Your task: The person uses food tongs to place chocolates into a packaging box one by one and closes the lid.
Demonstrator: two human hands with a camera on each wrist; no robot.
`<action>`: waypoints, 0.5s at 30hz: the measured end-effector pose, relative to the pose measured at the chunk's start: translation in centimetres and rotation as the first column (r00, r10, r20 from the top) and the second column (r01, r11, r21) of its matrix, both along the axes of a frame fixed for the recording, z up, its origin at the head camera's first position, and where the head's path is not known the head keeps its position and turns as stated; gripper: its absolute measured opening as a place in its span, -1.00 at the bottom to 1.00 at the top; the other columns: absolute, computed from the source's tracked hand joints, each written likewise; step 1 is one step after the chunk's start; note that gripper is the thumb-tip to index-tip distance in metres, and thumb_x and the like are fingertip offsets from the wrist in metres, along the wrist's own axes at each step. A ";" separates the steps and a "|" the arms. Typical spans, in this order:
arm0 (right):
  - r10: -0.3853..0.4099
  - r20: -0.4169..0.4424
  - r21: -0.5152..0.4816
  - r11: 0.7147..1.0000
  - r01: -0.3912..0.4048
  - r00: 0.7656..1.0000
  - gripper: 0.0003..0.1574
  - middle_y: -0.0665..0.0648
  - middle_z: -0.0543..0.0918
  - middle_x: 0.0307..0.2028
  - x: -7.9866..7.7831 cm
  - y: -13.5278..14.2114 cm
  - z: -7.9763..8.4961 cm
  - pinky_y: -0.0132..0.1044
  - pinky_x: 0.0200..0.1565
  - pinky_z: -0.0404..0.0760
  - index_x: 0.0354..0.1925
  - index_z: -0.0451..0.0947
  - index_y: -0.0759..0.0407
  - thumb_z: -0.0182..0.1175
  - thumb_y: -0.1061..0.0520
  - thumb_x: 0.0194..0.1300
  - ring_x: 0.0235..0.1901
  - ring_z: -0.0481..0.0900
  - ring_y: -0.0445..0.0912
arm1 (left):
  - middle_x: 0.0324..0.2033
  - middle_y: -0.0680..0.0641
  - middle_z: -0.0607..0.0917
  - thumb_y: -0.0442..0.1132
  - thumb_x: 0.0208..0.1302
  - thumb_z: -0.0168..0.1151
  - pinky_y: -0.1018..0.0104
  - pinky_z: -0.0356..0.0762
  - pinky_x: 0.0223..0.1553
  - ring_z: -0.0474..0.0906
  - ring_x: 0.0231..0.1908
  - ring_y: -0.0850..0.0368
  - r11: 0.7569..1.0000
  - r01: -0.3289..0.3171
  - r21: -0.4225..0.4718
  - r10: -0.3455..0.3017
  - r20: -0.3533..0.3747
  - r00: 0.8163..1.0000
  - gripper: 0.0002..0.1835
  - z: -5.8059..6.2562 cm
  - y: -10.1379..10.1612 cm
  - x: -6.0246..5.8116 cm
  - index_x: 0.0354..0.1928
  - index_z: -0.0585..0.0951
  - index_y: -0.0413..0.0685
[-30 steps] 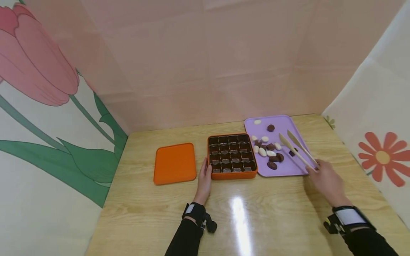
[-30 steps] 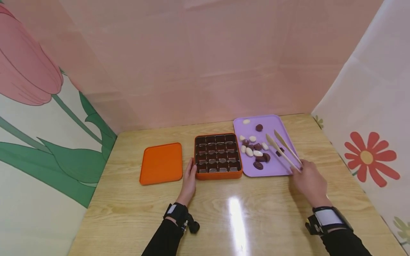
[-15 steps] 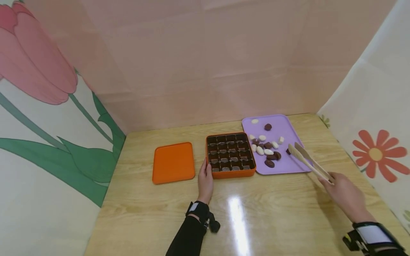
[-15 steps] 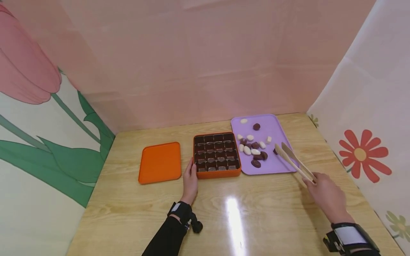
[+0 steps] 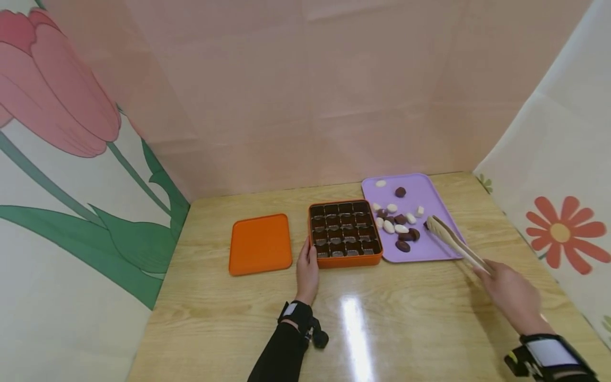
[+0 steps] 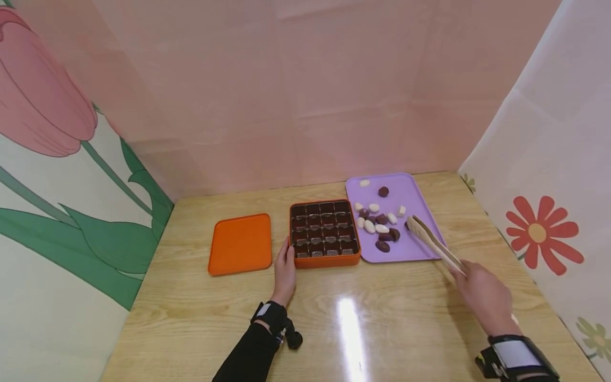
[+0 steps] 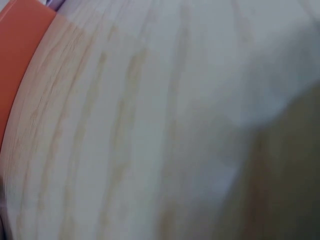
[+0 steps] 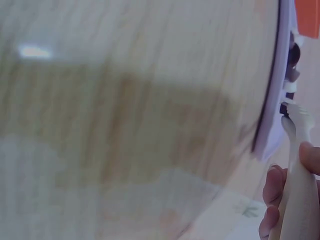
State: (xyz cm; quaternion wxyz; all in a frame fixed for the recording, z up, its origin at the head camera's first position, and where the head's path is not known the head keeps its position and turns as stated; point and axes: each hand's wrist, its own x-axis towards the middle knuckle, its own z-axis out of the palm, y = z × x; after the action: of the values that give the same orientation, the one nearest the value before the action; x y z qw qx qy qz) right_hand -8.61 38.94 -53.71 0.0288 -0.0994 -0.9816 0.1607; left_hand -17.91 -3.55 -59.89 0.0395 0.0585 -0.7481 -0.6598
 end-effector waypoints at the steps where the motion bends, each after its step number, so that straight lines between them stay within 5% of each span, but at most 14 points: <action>1: 0.003 -0.004 0.002 1.000 -0.003 1.000 -0.16 0.46 0.65 -0.40 -0.2 -0.4 0.2 -0.19 -0.72 0.35 0.11 0.42 0.52 0.00 -0.24 0.32 -0.59 0.50 0.05 | 0.41 -0.05 0.28 0.10 0.44 -0.19 -0.09 0.21 0.37 0.16 0.36 0.05 1.000 0.000 -0.001 0.000 0.007 1.000 -0.44 0.1 0.0 0.0 0.42 0.20 0.16; 5: 0.033 -0.061 0.006 0.999 -0.032 0.998 -0.22 0.51 0.66 -0.33 -1.3 -2.4 1.4 -0.19 -0.72 0.36 0.09 0.45 0.48 0.04 -0.21 0.31 -0.57 0.52 0.07 | 0.40 -0.11 0.30 0.03 0.46 -0.19 -0.11 0.23 0.36 0.18 0.35 -0.01 1.000 -0.005 -0.016 0.006 0.016 1.000 -0.45 1.6 -0.1 0.7 0.42 0.22 0.05; 8: 0.051 -0.105 0.001 0.999 -0.051 0.993 -0.25 0.55 0.65 -0.27 -2.5 -4.3 2.3 -0.12 -0.72 0.39 0.08 0.47 0.45 0.05 -0.19 0.30 -0.54 0.56 0.15 | 0.39 -0.07 0.33 0.12 0.43 -0.19 -0.08 0.26 0.35 0.21 0.34 0.03 0.999 -0.019 -0.034 0.019 0.014 1.000 -0.44 1.4 0.0 0.6 0.40 0.25 0.14; 11: 0.090 -0.164 0.000 0.996 -0.091 0.982 -0.30 0.57 0.64 -0.24 -3.8 -6.4 3.2 0.00 -0.69 0.46 0.06 0.49 0.45 0.08 -0.15 0.30 -0.49 0.58 0.23 | 0.38 0.01 0.34 0.22 0.39 -0.19 -0.04 0.26 0.36 0.22 0.33 0.10 0.999 -0.030 -0.045 0.031 0.013 0.999 -0.42 -0.2 0.1 -0.2 0.39 0.26 0.27; 15: 0.164 -0.216 0.000 0.986 -0.169 0.962 -0.41 0.53 0.66 -0.23 -5.4 -9.8 4.1 0.16 -0.58 0.51 0.05 0.52 0.40 0.12 -0.06 0.28 -0.43 0.60 0.31 | 0.39 0.00 0.34 0.18 0.40 -0.19 -0.05 0.27 0.35 0.22 0.33 0.09 0.998 -0.032 -0.052 0.032 0.004 0.999 -0.43 -0.2 0.1 -0.2 0.39 0.26 0.23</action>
State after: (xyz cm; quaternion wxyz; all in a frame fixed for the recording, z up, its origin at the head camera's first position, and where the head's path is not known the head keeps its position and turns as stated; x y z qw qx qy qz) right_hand -14.05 29.14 -49.58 0.1203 0.0011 -0.9760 0.1816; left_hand -18.07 -3.47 -60.14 0.0499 0.0710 -0.7640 -0.6393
